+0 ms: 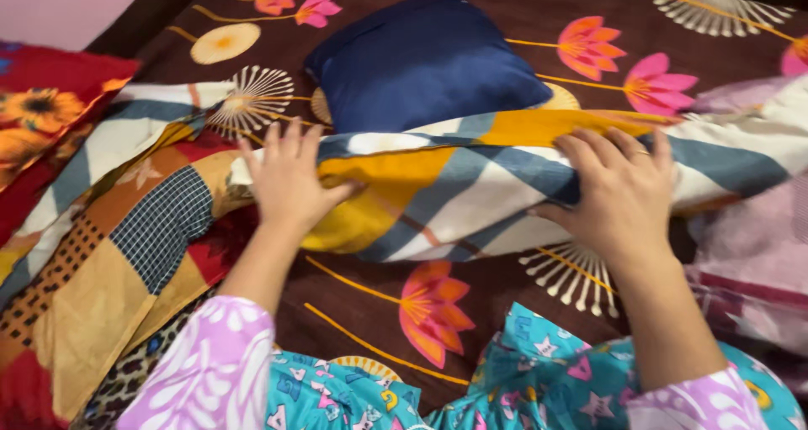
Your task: The person puts a blue floral pillowcase on a pillow, followed by a yellow and white checkered pillowcase on another pillow. They smooth the fabric and adjust the corners to fit the pillows properly.
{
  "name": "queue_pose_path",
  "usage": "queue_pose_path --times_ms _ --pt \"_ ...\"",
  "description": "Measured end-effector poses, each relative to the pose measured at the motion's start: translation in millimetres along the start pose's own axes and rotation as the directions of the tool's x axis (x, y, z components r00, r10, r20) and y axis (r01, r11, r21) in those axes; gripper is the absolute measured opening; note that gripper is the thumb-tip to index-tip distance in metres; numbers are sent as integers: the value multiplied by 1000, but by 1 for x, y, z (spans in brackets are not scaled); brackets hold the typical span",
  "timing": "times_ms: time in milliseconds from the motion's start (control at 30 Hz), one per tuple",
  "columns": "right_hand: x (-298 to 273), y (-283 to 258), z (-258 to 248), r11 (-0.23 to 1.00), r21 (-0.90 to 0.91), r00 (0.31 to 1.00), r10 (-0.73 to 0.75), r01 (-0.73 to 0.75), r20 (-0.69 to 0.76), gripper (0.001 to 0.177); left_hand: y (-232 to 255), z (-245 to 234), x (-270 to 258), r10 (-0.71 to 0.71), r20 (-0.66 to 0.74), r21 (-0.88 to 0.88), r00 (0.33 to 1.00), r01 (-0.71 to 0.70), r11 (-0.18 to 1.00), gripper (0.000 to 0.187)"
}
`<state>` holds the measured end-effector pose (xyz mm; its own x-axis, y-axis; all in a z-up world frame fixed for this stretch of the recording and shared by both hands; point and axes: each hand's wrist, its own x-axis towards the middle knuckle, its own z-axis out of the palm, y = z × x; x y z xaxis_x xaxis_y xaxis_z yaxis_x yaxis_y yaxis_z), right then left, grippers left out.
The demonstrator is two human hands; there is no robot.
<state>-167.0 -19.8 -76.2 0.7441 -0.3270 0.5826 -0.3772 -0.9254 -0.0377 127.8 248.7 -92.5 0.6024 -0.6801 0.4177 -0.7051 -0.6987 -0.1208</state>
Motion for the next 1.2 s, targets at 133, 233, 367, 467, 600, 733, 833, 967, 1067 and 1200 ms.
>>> queue_pose_path --times_ms 133,233,367,467,600,733,833,967,1067,1200 --pt "-1 -4 15 1000 -27 1000 -5 5 18 93 4 14 6 6 -70 -49 998 -9 999 96" --pt "2 -3 31 999 -51 1000 -3 5 29 98 9 28 10 -23 -113 -121 993 9 993 82" --pt "6 -7 54 996 -89 998 13 -8 57 108 13 44 8 -46 -190 -216 981 4 976 65" --pt "5 -14 72 982 -189 998 -6 19 68 115 8 52 -3 -50 -320 -303 946 -52 952 61" --pt "8 -15 82 976 -219 994 11 13 111 115 7 58 -7 -51 -386 -330 921 -86 940 61" --pt "12 -17 80 973 -232 988 39 -3 147 116 17 48 -13 -67 -362 -348 930 -68 935 61" --pt "12 -21 76 973 -228 985 62 -24 162 115 41 26 -10 -72 -286 -308 955 -20 951 74" --pt "18 -22 70 976 -217 973 79 -31 215 112 97 -7 14 48 -4 -254 999 -48 966 110" --pt "18 -17 60 990 -137 971 49 -17 234 109 146 -14 30 171 43 -344 984 -146 928 119" --pt "14 -4 30 986 -167 924 82 -20 374 97 196 4 32 257 217 -466 942 -131 875 114"
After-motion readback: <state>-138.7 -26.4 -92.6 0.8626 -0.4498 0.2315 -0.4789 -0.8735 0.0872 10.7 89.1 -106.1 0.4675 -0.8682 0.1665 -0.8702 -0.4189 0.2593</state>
